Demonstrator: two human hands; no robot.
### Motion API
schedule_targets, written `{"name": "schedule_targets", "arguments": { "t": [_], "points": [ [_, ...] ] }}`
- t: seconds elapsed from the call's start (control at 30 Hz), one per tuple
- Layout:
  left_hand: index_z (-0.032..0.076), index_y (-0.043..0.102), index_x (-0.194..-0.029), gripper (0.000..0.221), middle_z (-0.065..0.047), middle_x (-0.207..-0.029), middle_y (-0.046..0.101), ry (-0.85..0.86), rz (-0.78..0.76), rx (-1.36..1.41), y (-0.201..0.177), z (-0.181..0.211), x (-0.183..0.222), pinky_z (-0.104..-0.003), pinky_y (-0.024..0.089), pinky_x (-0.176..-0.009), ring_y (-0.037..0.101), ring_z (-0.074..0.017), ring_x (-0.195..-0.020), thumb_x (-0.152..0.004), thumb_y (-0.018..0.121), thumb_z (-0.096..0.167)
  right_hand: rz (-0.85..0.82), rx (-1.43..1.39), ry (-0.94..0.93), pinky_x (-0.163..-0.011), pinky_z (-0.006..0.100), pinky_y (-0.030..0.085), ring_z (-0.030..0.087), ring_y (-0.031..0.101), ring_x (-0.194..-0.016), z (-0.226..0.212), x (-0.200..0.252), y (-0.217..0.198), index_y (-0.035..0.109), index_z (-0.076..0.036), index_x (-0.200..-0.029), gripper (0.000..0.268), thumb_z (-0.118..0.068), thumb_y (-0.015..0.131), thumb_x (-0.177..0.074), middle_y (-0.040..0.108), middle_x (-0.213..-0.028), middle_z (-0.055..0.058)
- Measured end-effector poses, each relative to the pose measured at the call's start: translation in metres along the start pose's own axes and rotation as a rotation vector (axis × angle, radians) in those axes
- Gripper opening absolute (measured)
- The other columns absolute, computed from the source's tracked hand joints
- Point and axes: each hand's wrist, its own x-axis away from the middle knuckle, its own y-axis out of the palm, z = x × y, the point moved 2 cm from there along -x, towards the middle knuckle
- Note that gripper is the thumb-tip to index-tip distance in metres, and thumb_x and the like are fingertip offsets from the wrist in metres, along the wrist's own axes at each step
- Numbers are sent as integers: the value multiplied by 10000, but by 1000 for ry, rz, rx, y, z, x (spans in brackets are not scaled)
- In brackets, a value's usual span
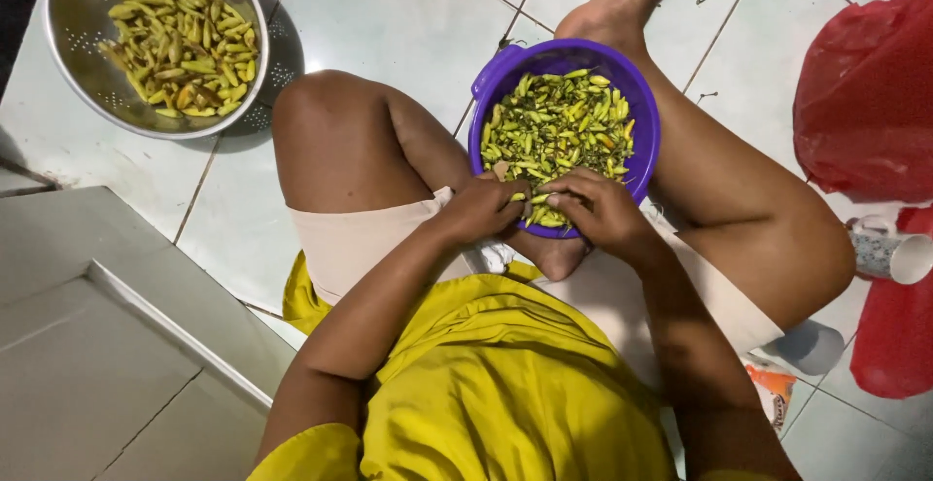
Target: Removing stems from green chilies by hand while sitting on the floor.
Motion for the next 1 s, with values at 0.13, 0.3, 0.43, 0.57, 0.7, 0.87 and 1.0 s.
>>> {"name": "schedule_targets", "arguments": {
  "t": [0.13,0.3,0.43,0.57,0.7,0.87,1.0],
  "points": [
    [234,613,-1342,408,-232,-834,706,-9,7,-36,-1,1,3,-513,528,-920,657,-411,-1002,-950,547,331,151,17,-67,-817,450,596,360,725,-990,34,-1,34,780,-106,-1167,227,-119,778,-940,742,-1020,148],
    [182,603,-1369,445,-243,-873,695,-46,49,-36,1,0,1,-518,524,-921,658,-429,-1028,-957,577,345,323,-239,59,-773,349,638,315,756,-958,51,-4,53,748,-36,-1142,244,-66,819,-910,737,-1014,191],
    [211,603,-1376,443,-255,-851,677,-27,42,-7,2,-8,0,-535,513,-915,651,-453,-1013,-949,581,328,308,-347,156,-773,364,647,306,764,-934,34,1,56,736,2,-1129,246,-72,820,-910,743,-971,209],
    [214,659,-1273,355,-255,-826,672,-4,51,-8,6,-12,0,-520,521,-893,654,-453,-994,-960,562,348,279,-446,215,-725,314,627,157,734,-856,27,-1,56,759,-21,-1070,241,-124,863,-878,743,-896,142],
    [163,670,-1217,325,-276,-798,668,55,39,0,0,-1,6,-528,525,-897,648,-474,-970,-934,592,303,203,-515,229,-725,233,585,47,666,-796,33,-1,55,778,-43,-1022,207,-117,871,-852,713,-816,31],
    [176,668,-1212,323,-262,-856,702,51,-1,9,-3,-3,3,-543,529,-904,650,-476,-988,-936,562,307,155,-566,253,-806,263,587,65,671,-859,34,-2,42,735,-25,-1128,208,-93,783,-938,750,-908,73],
    [171,657,-1225,340,-245,-869,715,35,-5,5,-5,1,3,-540,524,-928,651,-456,-1021,-943,541,323,345,81,-57,-1129,558,417,447,520,-1350,24,-6,4,591,16,-1381,450,-33,731,-956,549,-1360,231]
  ]
}}
